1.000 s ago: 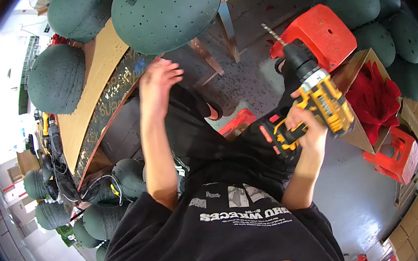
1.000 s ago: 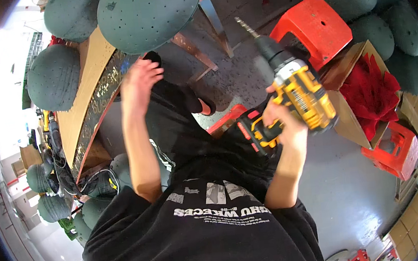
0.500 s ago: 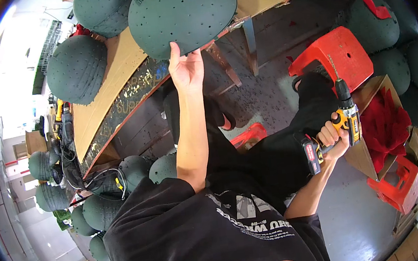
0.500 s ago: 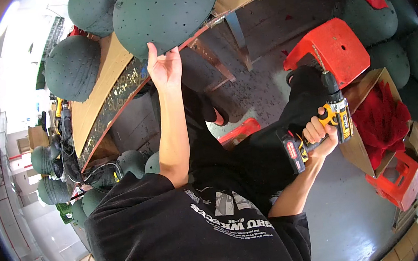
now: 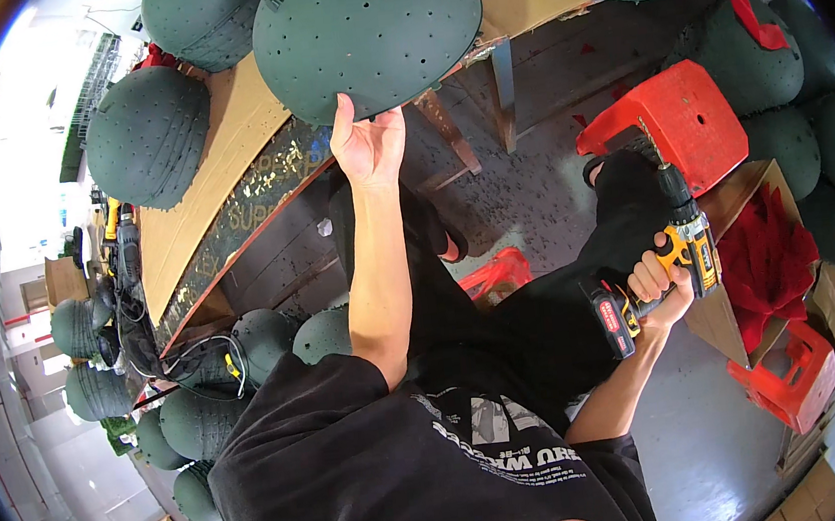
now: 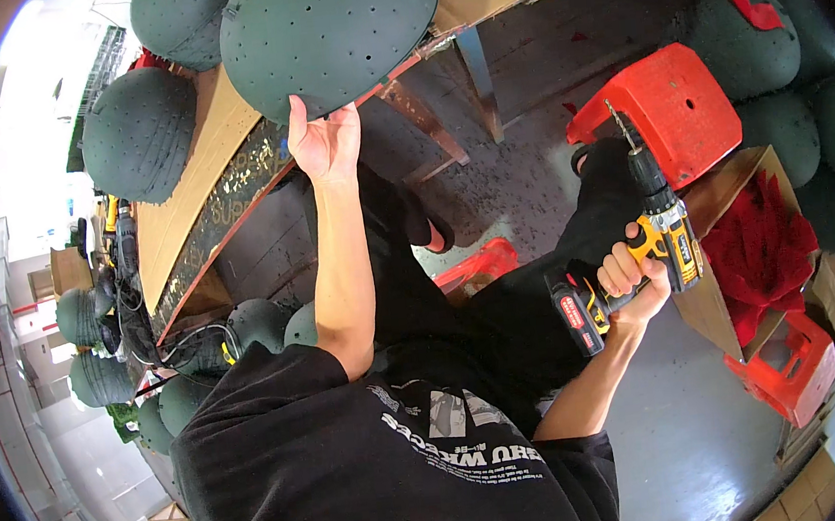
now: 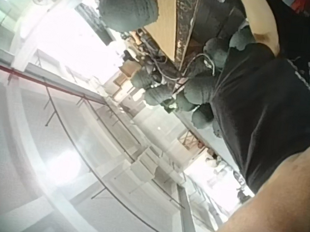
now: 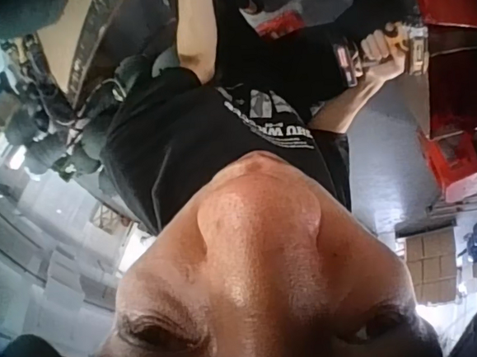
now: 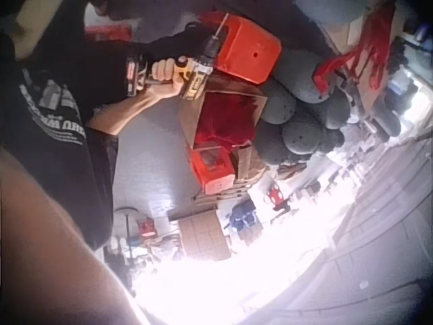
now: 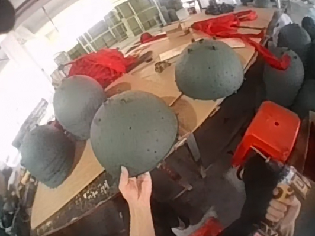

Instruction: Using a power drill to create holes in green dome-shaped plastic objects.

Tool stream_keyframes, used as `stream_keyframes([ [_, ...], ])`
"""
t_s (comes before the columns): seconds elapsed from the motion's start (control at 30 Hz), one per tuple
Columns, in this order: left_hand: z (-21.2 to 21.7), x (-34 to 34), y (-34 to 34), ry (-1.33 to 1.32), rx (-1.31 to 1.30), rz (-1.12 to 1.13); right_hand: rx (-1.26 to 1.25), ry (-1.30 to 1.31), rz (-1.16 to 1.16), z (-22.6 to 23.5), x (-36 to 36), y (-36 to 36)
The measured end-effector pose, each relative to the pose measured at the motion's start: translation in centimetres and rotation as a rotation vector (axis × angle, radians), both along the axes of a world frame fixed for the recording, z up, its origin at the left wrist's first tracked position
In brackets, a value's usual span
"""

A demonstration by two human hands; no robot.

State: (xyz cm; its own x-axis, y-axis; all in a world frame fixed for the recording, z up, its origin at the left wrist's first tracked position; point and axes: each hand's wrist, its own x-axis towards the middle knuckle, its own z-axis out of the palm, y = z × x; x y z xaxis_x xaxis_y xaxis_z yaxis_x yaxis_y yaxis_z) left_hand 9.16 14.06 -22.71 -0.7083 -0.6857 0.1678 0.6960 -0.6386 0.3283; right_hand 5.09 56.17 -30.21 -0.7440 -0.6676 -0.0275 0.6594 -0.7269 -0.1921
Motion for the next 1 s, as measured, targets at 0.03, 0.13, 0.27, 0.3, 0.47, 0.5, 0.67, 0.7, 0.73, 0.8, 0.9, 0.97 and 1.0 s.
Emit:
stream_keyframes([
  [0.03,0.1,0.0,0.0,0.015,-0.006,-0.005,0.000,0.000,0.004,-0.1,0.0,-0.1],
  [0.13,0.3,0.1,0.6,-0.027,-0.002,-0.023,0.002,-0.005,0.016,-0.3,-0.1,0.1],
  [0.27,0.3,0.4,0.8,-0.065,-0.146,-0.127,0.023,-0.004,0.020,-0.1,-0.1,-0.2],
  [0.3,0.2,0.4,0.8,-0.085,-0.192,-0.123,0.033,-0.002,0.022,-0.1,-0.2,-0.4],
  [0.47,-0.2,0.4,-0.1,-0.030,-0.223,-0.167,0.073,0.000,0.044,0.2,-0.3,-0.9],
  [0.5,-0.3,0.3,-0.3,-0.012,-0.207,-0.187,0.086,-0.004,0.043,0.3,-0.3,-1.0],
  [0.67,-0.9,-0.4,-1.8,0.138,-0.337,-0.320,0.111,0.013,0.068,0.5,-0.3,-1.7],
  [0.7,-0.9,-0.7,-2.0,0.172,-0.451,-0.348,0.116,0.007,0.075,0.6,-0.3,-1.8],
  [0.73,-0.7,-1.0,-2.0,0.207,-0.563,-0.378,0.122,0.000,0.080,0.7,-0.2,-1.9],
  [0.8,-0.8,-1.0,-0.9,0.139,-0.495,-0.312,0.138,0.004,0.078,0.8,-0.2,-2.3],
  [0.9,-0.6,-1.2,0.2,0.046,-0.401,-0.239,0.123,0.001,0.116,0.7,-0.3,-2.5],
  [0.97,-0.5,-1.5,0.4,0.031,-0.366,-0.238,0.143,0.001,0.114,0.7,-0.3,-2.6],
  [1.0,-0.5,-1.6,0.5,0.031,-0.370,-0.231,0.153,0.002,0.114,0.7,-0.2,-2.6],
])
